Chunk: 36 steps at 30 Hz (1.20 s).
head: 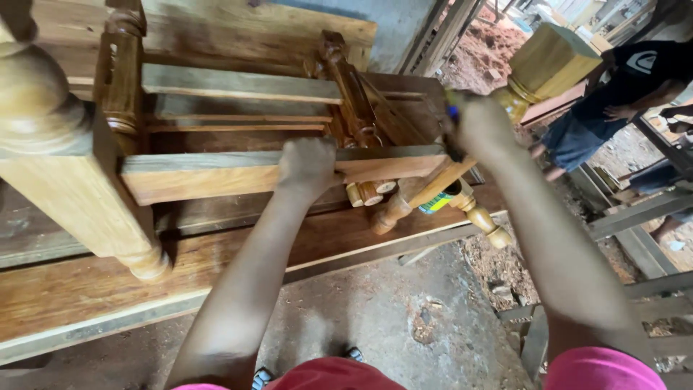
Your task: The person applies a dark wood stain to a wooden bed frame using a paintbrush. They repeatedly dip the brush into a can of stain and coat the turned legs and horizontal slats of the frame.
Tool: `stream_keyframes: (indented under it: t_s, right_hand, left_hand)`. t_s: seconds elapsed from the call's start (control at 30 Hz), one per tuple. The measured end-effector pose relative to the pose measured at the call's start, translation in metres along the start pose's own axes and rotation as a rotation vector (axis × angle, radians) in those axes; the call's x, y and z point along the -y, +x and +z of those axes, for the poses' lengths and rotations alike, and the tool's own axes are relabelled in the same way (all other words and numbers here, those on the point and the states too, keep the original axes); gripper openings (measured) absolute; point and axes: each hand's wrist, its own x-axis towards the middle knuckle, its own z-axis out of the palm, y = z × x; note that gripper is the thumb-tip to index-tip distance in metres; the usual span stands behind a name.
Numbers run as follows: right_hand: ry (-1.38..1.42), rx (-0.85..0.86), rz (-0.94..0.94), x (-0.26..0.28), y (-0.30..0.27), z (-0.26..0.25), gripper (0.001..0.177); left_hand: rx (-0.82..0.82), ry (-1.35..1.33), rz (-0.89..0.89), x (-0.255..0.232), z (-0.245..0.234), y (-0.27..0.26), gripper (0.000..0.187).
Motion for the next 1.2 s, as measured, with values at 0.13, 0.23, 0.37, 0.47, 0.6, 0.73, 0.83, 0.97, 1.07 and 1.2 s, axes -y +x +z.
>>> stream_keyframes:
  t_s: [0.13, 0.23, 0.37, 0.47, 0.6, 0.73, 0.83, 0.97, 1.07, 1.2]
  right_hand:
    - [-0.07, -0.07, -0.022, 0.007, -0.015, -0.048, 0.022]
    - [0.092, -0.05, 0.022, 0.029, -0.03, -0.052, 0.022]
    - [-0.033, -0.027, 0.047, 0.011, -0.032, -0.023, 0.025]
    - [-0.161, -0.145, 0.029, -0.011, -0.028, -0.032, 0.026]
    - [-0.019, -0.208, -0.107, 0.016, -0.035, -0.029, 0.021]
    - [-0.037, -0.288, -0.007, 0.009, -0.037, 0.017, 0.019]
    - [-0.019, -0.295, 0.055, 0.005, -0.036, 0.007, 0.022]
    - [0.045, -0.261, 0.107, 0.021, -0.026, -0.006, 0.032]
    - [-0.102, -0.212, 0.072, 0.006, -0.008, 0.037, 0.031]
    - [0.018, -0.317, 0.011, 0.011, -0.039, 0.003, 0.017]
  left_hand:
    - [-0.001, -0.055, 0.005, 0.001, 0.006, 0.007, 0.063]
    - [0.037, -0.065, 0.004, 0.002, 0.007, 0.008, 0.063]
    - [0.044, -0.053, -0.018, 0.001, 0.009, 0.014, 0.061]
    - [0.042, -0.055, -0.008, 0.001, 0.01, 0.015, 0.062]
    - [0.042, -0.077, 0.005, 0.005, 0.009, 0.015, 0.062]
    - [0.005, -0.029, 0.008, 0.005, 0.015, 0.017, 0.067]
    - [0.003, -0.029, 0.006, 0.005, 0.014, 0.017, 0.067]
    - [0.064, 0.007, 0.009, 0.0, -0.006, 0.003, 0.061]
    - [0.004, 0.001, 0.021, 0.003, 0.006, 0.011, 0.069]
    - [0.018, -0.03, 0.013, 0.004, 0.003, 0.011, 0.071]
